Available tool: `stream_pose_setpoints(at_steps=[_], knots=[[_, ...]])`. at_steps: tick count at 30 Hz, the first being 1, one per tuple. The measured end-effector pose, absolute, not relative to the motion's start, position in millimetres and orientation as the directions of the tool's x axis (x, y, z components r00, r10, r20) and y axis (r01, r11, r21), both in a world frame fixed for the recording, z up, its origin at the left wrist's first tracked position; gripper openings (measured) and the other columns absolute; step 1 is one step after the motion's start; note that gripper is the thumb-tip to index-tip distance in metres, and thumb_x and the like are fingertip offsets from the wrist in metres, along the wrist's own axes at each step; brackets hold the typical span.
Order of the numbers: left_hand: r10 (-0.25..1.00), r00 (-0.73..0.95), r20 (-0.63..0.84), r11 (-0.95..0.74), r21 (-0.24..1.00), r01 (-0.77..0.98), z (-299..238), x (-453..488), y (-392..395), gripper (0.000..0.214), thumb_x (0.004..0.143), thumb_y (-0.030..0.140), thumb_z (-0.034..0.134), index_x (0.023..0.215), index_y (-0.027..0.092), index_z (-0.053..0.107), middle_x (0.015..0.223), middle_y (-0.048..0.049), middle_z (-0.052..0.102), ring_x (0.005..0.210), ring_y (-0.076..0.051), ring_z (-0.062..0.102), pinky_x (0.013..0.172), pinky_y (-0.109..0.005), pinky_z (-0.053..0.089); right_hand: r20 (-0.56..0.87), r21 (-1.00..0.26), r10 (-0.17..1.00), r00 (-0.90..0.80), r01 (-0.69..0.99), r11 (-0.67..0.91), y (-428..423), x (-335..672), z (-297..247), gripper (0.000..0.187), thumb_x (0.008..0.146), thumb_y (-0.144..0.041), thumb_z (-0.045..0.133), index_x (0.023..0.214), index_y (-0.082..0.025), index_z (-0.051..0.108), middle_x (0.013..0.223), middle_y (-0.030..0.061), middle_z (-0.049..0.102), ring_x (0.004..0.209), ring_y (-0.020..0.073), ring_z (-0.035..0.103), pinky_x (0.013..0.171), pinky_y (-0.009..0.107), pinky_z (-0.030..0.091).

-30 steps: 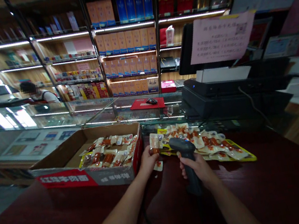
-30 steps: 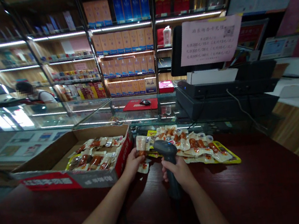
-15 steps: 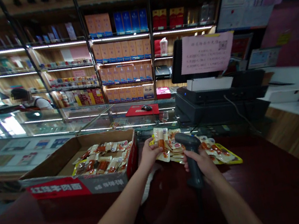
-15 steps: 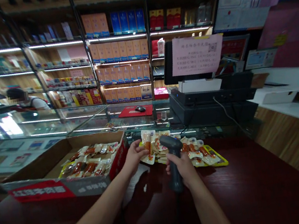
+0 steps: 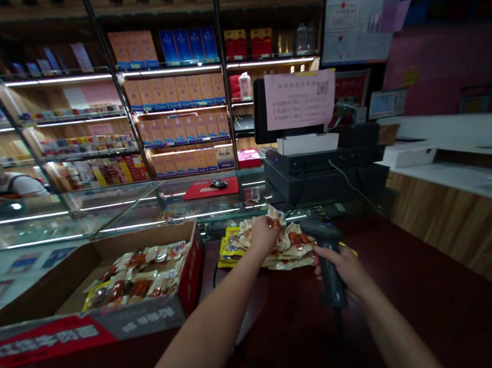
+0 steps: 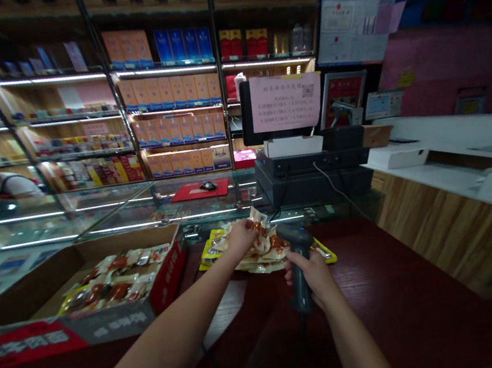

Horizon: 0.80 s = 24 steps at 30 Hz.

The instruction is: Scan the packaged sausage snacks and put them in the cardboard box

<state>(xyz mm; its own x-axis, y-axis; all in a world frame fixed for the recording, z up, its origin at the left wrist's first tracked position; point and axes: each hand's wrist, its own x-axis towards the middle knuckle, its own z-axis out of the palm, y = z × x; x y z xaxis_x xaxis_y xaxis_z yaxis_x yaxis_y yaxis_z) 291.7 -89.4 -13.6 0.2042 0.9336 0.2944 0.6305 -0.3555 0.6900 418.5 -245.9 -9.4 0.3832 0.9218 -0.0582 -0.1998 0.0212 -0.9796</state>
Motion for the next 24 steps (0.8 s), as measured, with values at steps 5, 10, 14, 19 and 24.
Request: stream_pose_setpoints(at_steps=[5, 10, 14, 19, 24], knots=[[0.898, 0.248, 0.363, -0.382, 0.363, 0.85, -14.0, 301.9, -100.9, 0.022, 0.076, 0.02, 0.051, 0.091, 0.011, 0.064, 0.092, -0.014, 0.062, 0.091, -0.023, 0.056, 0.08, -0.031, 0.041, -0.07, -0.979, 0.919, 0.389, -0.203, 0.012, -251.6, 423.3, -8.9, 0.024, 0.059, -0.034, 0.072, 0.063, -0.013, 0.059, 0.048, -0.0005, 0.06, 0.037, 0.0126, 0.056, 0.036, 0.024, 0.049], [0.869, 0.266, 0.418, -0.375, 0.203, 0.905, -11.8, 297.3, -111.4, 0.026, 0.077, 0.031, 0.053, 0.091, 0.013, 0.067, 0.103, -0.0143, 0.056, 0.104, -0.027, 0.048, 0.086, -0.037, 0.038, -0.054, -0.977, 0.928, 0.368, -0.212, 0.027, -250.5, 419.5, -11.1, 0.024, 0.06, -0.034, 0.071, 0.063, -0.014, 0.058, 0.048, -0.0012, 0.059, 0.037, 0.0118, 0.055, 0.036, 0.023, 0.048], [0.88, 0.244, 0.407, -0.373, 0.277, 0.885, -9.9, 286.0, -113.1, 0.03, 0.077, 0.039, 0.052, 0.09, 0.015, 0.067, 0.103, -0.0121, 0.054, 0.1, -0.025, 0.049, 0.087, -0.036, 0.039, -0.057, -0.98, 0.94, 0.337, -0.201, 0.013, -246.0, 409.6, -11.5, 0.026, 0.059, -0.035, 0.071, 0.065, -0.014, 0.058, 0.048, -0.0013, 0.059, 0.037, 0.0124, 0.055, 0.035, 0.023, 0.048], [0.844, 0.238, 0.481, -0.429, 0.339, 0.837, 8.5, 231.1, -112.7, 0.032, 0.075, 0.043, 0.056, 0.089, 0.016, 0.066, 0.103, -0.0103, 0.054, 0.098, -0.021, 0.052, 0.088, -0.03, 0.04, -0.075, -0.982, 0.966, 0.249, -0.186, -0.028, -238.5, 384.8, -13.5, 0.026, 0.06, -0.036, 0.071, 0.063, -0.015, 0.057, 0.049, -0.0014, 0.058, 0.038, 0.012, 0.055, 0.036, 0.023, 0.048], [0.891, 0.133, 0.435, -0.276, 0.284, 0.918, 30.8, 121.4, -88.1, 0.028, 0.075, 0.041, 0.054, 0.087, 0.018, 0.066, 0.093, -0.0081, 0.062, 0.09, -0.02, 0.058, 0.083, -0.029, 0.044, -0.106, -0.983, 0.987, 0.117, -0.163, -0.086, -229.1, 350.5, -20.7, 0.025, 0.063, -0.036, 0.069, 0.063, -0.015, 0.057, 0.05, -0.0009, 0.059, 0.039, 0.0119, 0.055, 0.038, 0.024, 0.047]])
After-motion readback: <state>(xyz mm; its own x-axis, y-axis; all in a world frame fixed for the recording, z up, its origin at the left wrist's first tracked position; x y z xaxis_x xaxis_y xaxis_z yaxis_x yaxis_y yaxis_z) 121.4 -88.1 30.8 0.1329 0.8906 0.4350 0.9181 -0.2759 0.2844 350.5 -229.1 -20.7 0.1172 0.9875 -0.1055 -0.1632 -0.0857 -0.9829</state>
